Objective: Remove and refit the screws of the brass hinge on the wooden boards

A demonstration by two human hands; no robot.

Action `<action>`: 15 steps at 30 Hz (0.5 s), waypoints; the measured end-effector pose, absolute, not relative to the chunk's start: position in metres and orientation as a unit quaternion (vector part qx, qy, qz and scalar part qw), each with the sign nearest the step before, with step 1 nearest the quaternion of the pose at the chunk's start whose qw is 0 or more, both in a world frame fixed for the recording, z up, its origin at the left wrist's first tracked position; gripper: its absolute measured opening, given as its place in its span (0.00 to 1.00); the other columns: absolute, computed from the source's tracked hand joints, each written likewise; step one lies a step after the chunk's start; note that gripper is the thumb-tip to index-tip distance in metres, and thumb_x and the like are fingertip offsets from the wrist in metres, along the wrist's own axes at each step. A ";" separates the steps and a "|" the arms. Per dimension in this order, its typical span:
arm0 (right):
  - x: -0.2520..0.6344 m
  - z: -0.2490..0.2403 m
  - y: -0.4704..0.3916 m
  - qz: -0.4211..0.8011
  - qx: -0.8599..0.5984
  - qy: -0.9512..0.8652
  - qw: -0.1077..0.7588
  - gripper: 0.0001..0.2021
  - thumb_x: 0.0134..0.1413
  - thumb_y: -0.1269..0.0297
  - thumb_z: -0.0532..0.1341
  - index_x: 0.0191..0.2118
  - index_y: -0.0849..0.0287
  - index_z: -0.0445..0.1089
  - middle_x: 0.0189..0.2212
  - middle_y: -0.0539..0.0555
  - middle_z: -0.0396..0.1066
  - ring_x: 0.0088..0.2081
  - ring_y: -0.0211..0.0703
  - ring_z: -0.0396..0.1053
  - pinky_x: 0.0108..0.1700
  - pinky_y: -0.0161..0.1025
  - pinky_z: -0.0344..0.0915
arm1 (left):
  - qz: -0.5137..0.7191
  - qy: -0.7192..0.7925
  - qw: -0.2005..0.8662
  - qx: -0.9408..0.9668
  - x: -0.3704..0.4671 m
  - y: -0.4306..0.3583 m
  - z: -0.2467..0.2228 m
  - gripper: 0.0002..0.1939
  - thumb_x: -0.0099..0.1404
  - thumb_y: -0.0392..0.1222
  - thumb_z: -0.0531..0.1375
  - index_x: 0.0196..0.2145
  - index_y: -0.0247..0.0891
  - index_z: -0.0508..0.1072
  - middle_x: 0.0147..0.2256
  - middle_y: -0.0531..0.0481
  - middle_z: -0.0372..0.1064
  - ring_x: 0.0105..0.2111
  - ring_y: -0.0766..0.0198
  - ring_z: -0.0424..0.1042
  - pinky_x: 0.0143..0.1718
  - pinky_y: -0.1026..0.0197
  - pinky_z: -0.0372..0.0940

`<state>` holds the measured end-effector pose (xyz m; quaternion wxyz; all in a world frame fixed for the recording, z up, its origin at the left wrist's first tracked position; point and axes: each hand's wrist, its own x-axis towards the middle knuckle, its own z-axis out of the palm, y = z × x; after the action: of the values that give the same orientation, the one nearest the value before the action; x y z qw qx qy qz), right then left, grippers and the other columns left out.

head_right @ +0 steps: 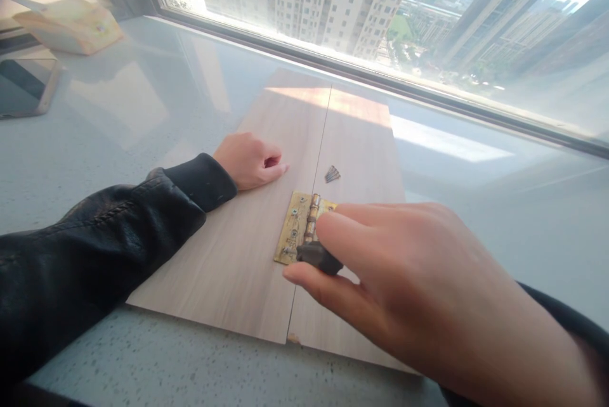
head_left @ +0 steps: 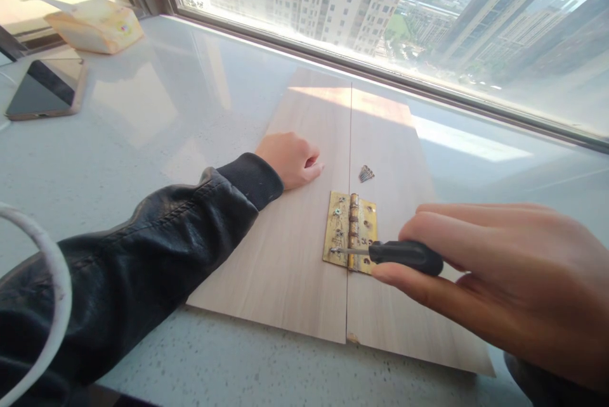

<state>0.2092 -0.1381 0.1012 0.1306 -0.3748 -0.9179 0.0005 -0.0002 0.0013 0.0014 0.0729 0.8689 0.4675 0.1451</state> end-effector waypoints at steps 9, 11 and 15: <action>0.203 0.090 -0.132 -0.068 -0.366 -0.919 0.130 0.11 0.68 0.57 0.57 0.36 0.57 0.69 0.22 0.47 0.66 0.19 0.34 0.57 0.22 0.38 0.50 | 0.146 0.468 0.068 0.869 0.000 0.002 0.002 0.18 0.63 0.53 0.55 0.22 0.38 0.71 0.21 0.51 0.61 0.22 0.67 0.49 0.26 0.58 0.45; 0.208 0.090 -0.132 -0.086 -0.349 -0.923 0.135 0.10 0.68 0.58 0.57 0.48 0.56 0.69 0.29 0.48 0.71 0.21 0.36 0.58 0.23 0.39 0.52 | 0.146 0.468 0.069 0.869 0.000 0.002 0.002 0.18 0.63 0.53 0.55 0.23 0.38 0.71 0.21 0.51 0.62 0.22 0.66 0.50 0.26 0.58 0.45; 0.218 0.100 -0.134 -0.017 -0.325 -0.940 0.102 0.12 0.68 0.61 0.56 0.53 0.55 0.69 0.38 0.51 0.73 0.26 0.34 0.63 0.24 0.36 0.58 | 0.150 0.465 0.068 0.870 0.000 0.002 0.001 0.18 0.62 0.53 0.55 0.22 0.39 0.70 0.21 0.51 0.61 0.22 0.66 0.49 0.26 0.58 0.45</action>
<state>0.2182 -0.1336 0.0999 0.1024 -0.3247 -0.9401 -0.0174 0.0002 0.0016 0.0011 0.0684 0.8699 0.4649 0.1498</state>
